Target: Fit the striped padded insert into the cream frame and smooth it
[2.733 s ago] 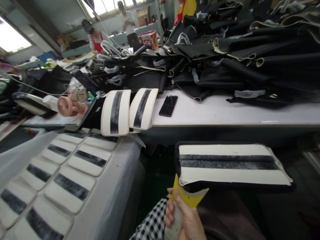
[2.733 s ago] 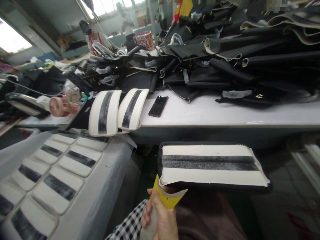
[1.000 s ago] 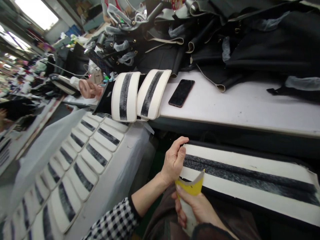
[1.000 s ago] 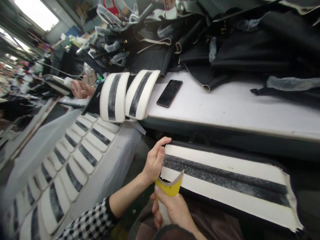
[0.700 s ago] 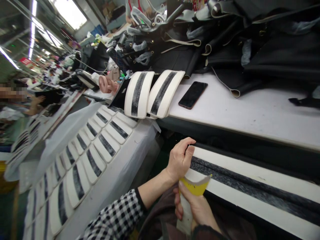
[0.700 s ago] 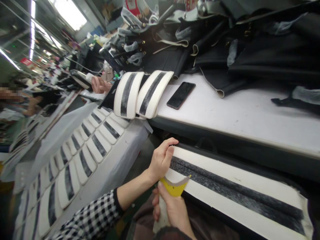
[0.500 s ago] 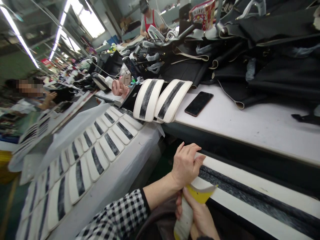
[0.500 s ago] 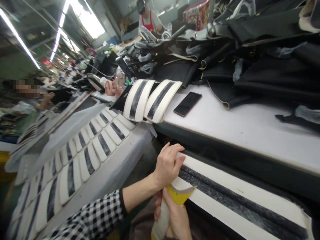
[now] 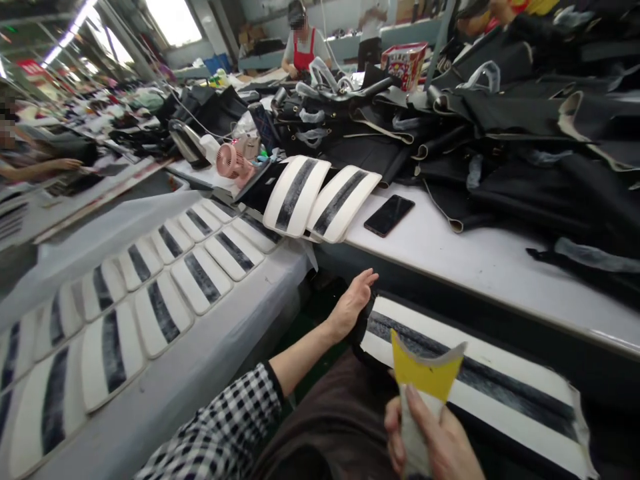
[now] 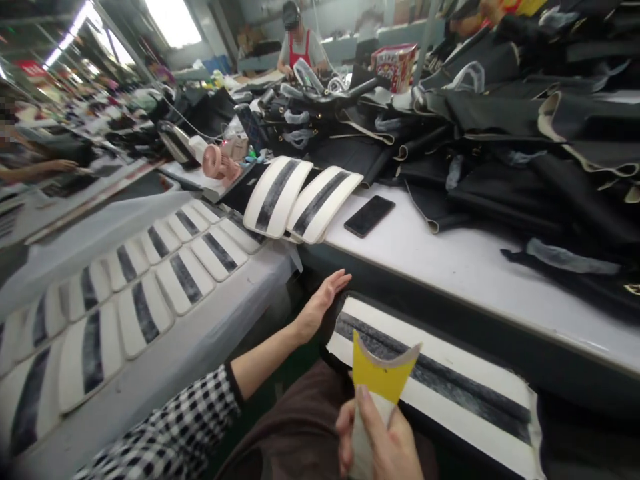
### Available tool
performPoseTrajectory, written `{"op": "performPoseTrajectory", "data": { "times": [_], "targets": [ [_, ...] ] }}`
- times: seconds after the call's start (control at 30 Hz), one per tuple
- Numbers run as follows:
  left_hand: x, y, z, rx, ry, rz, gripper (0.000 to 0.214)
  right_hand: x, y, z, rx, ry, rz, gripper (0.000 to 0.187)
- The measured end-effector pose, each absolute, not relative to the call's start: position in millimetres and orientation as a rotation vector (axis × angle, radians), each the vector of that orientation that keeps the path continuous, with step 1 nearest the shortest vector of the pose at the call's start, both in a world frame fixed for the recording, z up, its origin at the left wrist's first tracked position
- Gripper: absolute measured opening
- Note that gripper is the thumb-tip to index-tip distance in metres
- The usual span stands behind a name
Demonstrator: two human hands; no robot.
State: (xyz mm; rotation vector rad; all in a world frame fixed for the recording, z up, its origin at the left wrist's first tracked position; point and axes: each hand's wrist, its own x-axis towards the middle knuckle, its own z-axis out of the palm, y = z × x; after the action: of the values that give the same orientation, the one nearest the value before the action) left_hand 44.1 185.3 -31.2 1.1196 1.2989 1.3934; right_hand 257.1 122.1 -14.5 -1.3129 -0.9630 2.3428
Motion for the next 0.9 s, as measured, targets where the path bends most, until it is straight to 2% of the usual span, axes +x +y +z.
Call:
{"op": "performPoseTrajectory", "data": {
  "times": [0.1,0.17,0.33,0.47,0.57,0.63,0.73,0.9],
  "targets": [
    [30,160,-29,1.316,1.350,1.087,0.108,304,164,19,-1.525,-1.128,1.965,0.058],
    [28,146,-27,1.373,1.375,0.928,0.124,334,200,34,-1.638,-1.279,1.674,0.057],
    [36,138,-32,1.242,1.271,0.920,0.118,390,299,30,-1.894,-1.922,0.961,0.060],
    [38,141,-37,1.191,1.237,0.971,0.113,396,367,-7,-1.870,-2.275,0.375,0.067],
    [36,142,-38,1.198,1.268,0.981,0.110,375,398,-31,-1.783,-2.436,-0.009,0.064],
    [37,142,-37,1.213,1.283,0.971,0.106,358,406,-37,-1.668,-2.445,-0.081,0.058],
    [43,138,-37,1.265,1.360,0.939,0.092,346,402,-35,-1.550,-2.352,0.071,0.053],
    [52,139,-48,1.550,1.679,0.859,0.067,375,360,-28,-1.632,-2.221,0.284,0.060]
  ]
}}
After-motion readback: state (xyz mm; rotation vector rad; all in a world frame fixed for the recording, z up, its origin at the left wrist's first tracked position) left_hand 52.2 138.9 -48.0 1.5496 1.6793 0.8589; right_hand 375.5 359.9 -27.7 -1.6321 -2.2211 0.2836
